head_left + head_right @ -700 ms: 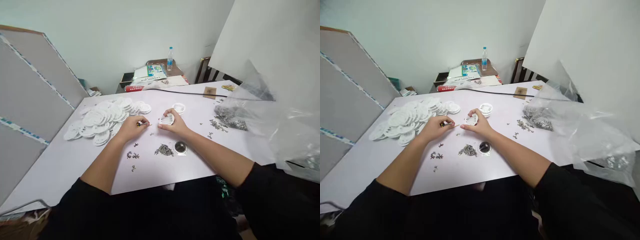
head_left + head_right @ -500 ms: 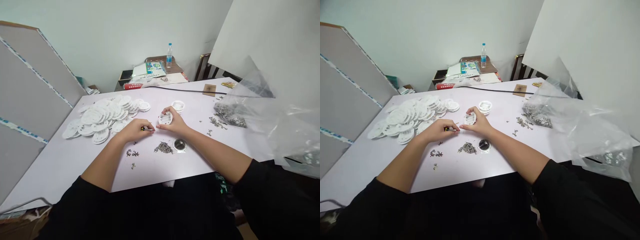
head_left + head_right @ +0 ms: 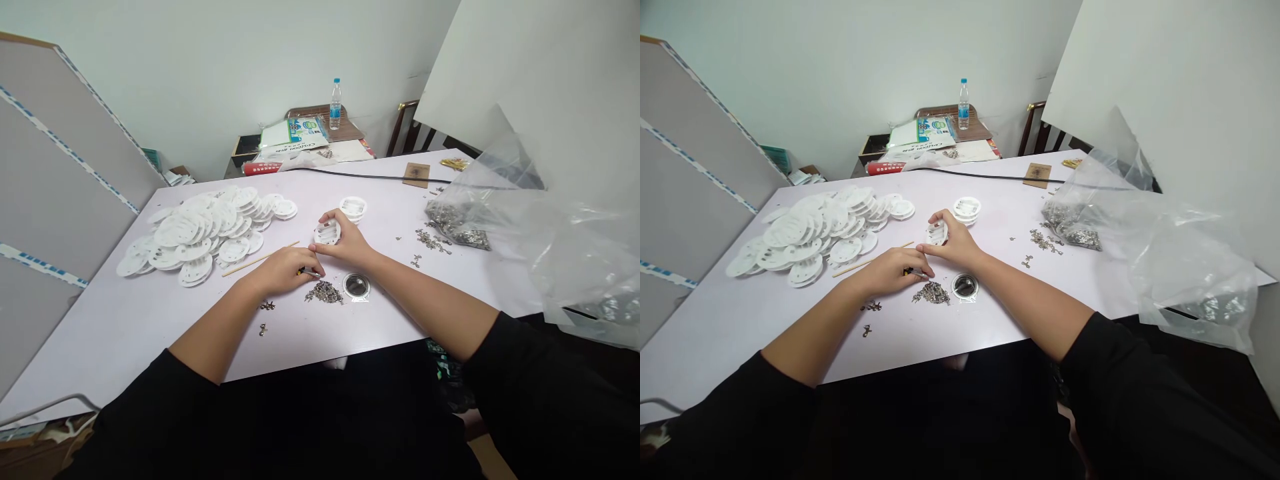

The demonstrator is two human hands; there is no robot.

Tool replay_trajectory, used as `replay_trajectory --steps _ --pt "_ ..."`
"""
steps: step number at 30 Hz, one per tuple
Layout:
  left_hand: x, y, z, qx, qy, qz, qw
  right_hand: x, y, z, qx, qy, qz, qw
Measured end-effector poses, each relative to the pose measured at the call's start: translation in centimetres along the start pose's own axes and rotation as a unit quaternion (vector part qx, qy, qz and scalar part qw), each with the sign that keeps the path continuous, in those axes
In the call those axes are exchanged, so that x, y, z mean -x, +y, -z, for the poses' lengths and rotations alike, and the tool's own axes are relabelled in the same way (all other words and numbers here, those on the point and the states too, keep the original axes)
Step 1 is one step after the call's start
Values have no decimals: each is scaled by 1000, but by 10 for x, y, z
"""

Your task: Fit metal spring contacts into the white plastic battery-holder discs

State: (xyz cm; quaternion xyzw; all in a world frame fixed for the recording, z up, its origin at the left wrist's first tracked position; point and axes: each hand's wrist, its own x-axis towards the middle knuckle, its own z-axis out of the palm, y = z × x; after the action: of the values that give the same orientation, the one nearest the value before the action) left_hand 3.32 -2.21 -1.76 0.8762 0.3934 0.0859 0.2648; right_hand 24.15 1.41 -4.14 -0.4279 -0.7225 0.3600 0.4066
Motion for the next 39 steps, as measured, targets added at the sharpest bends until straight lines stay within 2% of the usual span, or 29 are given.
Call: replay_trajectory --steps 14,20,24,29,33,37,39 --pt "0 6 -1 -47 -21 12 999 0 -2 1 -7 -5 -17 1000" --pt "0 4 0 -66 4 33 997 -1 0 1 -10 -2 -12 1000" --pt "0 -2 2 -52 31 13 998 -1 1 1 -7 -1 -11 1000" --pt "2 -7 7 22 86 -5 996 -1 0 2 -7 6 -10 1000" --pt "2 -5 11 116 155 30 981 0 -1 3 -11 1 9 1000" --pt "-1 -3 12 255 283 101 919 2 -4 2 -25 -7 65 998" --pt "-4 -3 11 308 302 116 895 4 -6 1 -15 -13 118 993"
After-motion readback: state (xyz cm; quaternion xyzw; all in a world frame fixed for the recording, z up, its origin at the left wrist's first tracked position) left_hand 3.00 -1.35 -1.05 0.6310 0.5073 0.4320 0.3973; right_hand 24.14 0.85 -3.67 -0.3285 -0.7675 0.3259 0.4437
